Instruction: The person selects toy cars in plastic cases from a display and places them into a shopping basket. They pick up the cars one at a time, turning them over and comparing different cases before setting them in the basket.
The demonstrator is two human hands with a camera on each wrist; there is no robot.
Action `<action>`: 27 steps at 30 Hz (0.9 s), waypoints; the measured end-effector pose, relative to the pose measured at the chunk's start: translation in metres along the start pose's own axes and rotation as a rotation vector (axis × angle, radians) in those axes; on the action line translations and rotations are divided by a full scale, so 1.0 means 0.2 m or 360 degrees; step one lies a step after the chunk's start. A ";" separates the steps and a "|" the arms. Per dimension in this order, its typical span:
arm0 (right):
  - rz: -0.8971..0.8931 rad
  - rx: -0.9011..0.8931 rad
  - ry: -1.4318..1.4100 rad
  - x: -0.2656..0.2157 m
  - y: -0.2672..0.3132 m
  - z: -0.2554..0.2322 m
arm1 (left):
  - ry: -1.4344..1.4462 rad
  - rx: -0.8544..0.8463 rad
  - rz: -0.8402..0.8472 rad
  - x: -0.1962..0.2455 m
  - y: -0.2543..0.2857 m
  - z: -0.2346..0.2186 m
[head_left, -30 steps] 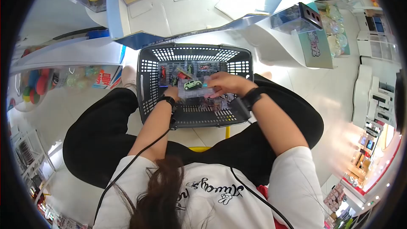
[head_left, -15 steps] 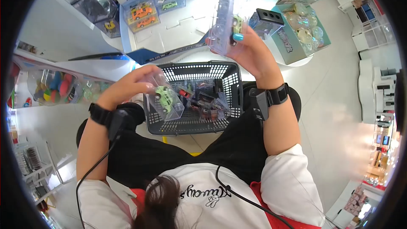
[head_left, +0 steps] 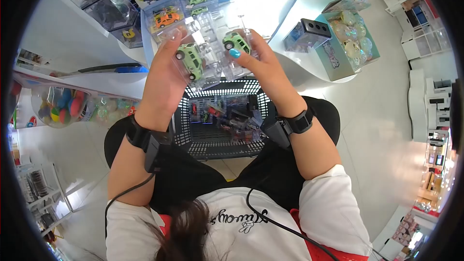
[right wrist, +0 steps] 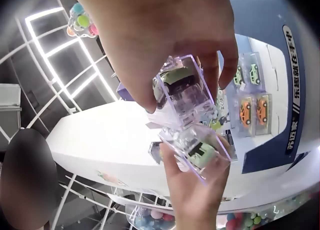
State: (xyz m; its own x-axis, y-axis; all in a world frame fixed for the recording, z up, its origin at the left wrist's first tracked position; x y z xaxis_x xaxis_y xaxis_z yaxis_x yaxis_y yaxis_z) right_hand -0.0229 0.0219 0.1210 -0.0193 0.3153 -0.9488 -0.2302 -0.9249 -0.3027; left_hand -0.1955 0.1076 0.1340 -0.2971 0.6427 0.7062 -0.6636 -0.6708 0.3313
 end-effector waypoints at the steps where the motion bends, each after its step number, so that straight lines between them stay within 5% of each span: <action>1: -0.0006 -0.0003 -0.0027 0.00 0.00 0.01 | -0.0015 -0.0013 -0.0010 -0.01 -0.01 0.00; 10: 0.0002 -0.0116 -0.0075 0.03 0.02 0.10 | -0.0487 0.0337 0.0537 -0.07 -0.02 0.01; 19: -0.0127 -0.0065 0.0296 0.10 -0.06 0.01 | -0.0338 0.0199 0.0503 -0.11 -0.09 -0.04; 24: -0.0394 0.0139 0.0638 0.10 -0.27 -0.13 | -0.0310 0.0581 0.0789 -0.09 -0.12 -0.11; 27: -0.0751 -0.0063 0.1169 0.02 -0.50 -0.17 | -0.0121 0.0146 0.0541 -0.10 -0.03 -0.10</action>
State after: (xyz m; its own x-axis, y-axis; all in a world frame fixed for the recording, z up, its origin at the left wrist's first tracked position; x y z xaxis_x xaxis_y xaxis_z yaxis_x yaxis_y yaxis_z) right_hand 0.0334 0.1085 0.1445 0.7048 0.4631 -0.5374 -0.0216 -0.7432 -0.6687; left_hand -0.1997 0.1070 0.1052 -0.4361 0.3501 0.8290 -0.4701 -0.8742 0.1218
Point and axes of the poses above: each hand's wrist, its own y-axis away from the middle knuckle, its own z-axis out of the palm, x = y × z, the point moved 1 cm from there along -y, towards the middle knuckle, and after that the axes turned 13 degrees about -z, right-handed, at the moved point
